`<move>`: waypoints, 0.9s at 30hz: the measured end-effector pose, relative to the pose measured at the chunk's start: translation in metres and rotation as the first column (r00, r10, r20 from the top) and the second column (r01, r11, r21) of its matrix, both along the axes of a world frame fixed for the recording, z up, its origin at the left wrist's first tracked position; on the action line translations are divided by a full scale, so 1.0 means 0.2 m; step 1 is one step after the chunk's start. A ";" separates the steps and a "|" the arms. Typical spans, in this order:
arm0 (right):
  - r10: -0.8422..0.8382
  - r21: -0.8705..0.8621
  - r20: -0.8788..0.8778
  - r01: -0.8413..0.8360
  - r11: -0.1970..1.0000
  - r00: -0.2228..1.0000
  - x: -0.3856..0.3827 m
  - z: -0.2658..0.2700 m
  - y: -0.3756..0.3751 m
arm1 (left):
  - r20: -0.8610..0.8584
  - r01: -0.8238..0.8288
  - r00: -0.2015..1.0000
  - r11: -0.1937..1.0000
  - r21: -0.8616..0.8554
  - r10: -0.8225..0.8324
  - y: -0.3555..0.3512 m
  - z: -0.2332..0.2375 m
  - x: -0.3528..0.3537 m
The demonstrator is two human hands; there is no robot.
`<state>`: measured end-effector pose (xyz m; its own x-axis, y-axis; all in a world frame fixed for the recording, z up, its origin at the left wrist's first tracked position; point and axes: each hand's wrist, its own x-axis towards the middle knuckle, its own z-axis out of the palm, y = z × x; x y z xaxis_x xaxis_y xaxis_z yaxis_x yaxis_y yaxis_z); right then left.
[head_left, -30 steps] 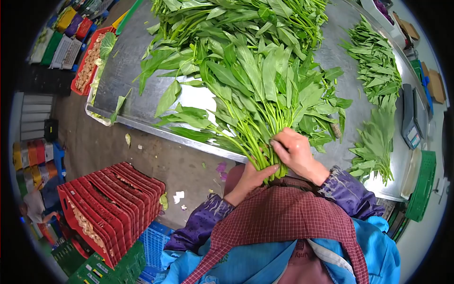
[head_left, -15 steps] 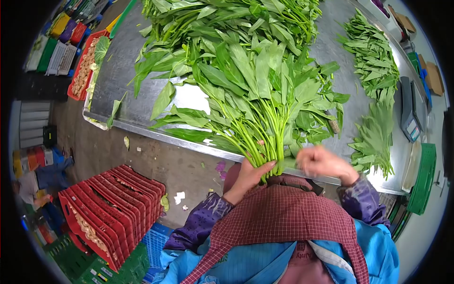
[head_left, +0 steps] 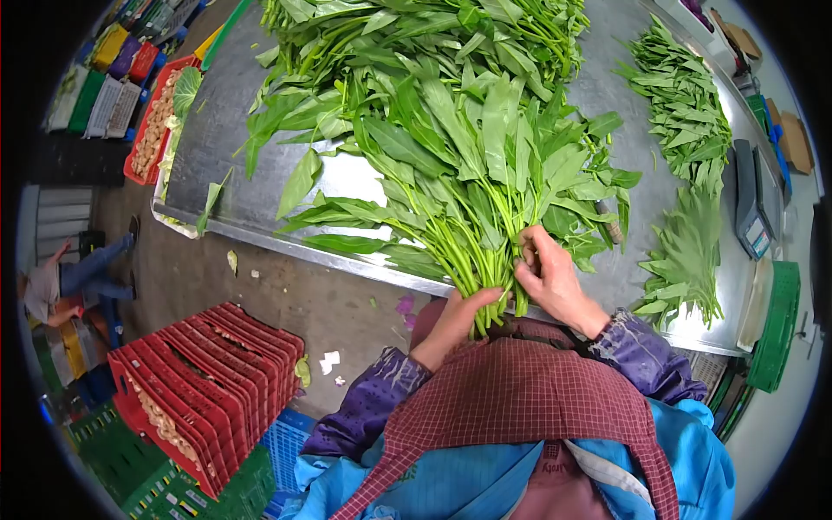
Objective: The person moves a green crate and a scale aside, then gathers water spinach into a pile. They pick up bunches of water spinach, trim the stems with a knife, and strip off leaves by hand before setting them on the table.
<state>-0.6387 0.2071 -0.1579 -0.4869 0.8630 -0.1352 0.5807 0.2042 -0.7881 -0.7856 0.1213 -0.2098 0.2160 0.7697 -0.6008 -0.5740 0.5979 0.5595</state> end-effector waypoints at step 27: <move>0.232 0.129 0.491 -0.334 0.934 0.839 -0.17 0.08 0.03 | -0.408 0.157 0.913 0.931 0.328 -0.010 0.00 -0.01 0.03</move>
<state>-0.6735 0.2134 -0.1409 -0.6388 0.7297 -0.2439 0.7573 0.5403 -0.3670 -0.7797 0.1213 -0.2119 0.0919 0.9332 -0.3473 -0.2195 0.3592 0.9071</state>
